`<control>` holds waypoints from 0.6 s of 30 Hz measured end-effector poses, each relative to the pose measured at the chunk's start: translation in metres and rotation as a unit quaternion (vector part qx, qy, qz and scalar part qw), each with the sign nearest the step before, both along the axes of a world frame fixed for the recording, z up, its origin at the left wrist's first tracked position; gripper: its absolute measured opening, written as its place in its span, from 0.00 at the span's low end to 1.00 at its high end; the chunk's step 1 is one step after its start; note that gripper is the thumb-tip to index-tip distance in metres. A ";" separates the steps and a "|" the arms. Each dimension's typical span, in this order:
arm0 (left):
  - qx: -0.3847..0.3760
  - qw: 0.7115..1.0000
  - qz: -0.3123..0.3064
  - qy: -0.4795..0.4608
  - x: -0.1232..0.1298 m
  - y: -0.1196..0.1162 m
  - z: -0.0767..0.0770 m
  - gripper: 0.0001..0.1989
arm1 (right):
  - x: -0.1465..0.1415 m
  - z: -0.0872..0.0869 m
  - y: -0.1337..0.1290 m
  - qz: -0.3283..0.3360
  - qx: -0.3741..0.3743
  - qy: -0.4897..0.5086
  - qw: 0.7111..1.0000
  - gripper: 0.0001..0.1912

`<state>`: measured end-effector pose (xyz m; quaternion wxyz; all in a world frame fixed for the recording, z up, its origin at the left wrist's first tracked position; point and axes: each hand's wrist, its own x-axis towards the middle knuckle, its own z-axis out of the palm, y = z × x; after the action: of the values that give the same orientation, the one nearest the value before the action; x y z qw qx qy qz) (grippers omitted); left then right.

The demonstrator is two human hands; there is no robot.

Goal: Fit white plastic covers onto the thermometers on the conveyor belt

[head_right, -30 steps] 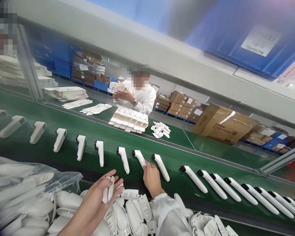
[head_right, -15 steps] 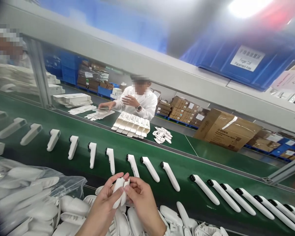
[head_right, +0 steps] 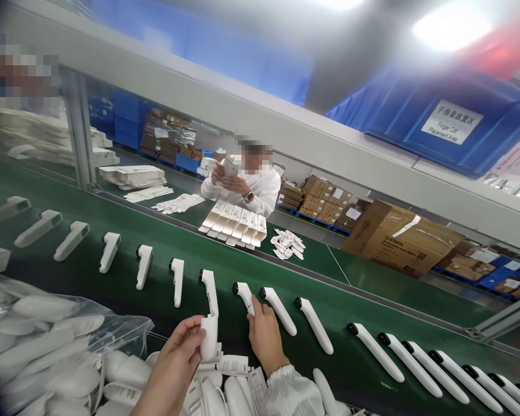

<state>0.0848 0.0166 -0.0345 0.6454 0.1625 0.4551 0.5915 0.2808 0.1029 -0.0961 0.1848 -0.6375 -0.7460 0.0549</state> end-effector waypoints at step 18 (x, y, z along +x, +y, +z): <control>0.200 0.841 -0.090 0.495 -0.019 -0.005 -0.009 0.18 | -0.040 0.046 -0.025 0.084 -0.186 0.471 0.858 0.13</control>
<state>0.0654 0.0118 -0.0432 0.3382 0.5994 0.5696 0.4493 0.2407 0.0784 -0.0505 0.3868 -0.4930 -0.5963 0.5017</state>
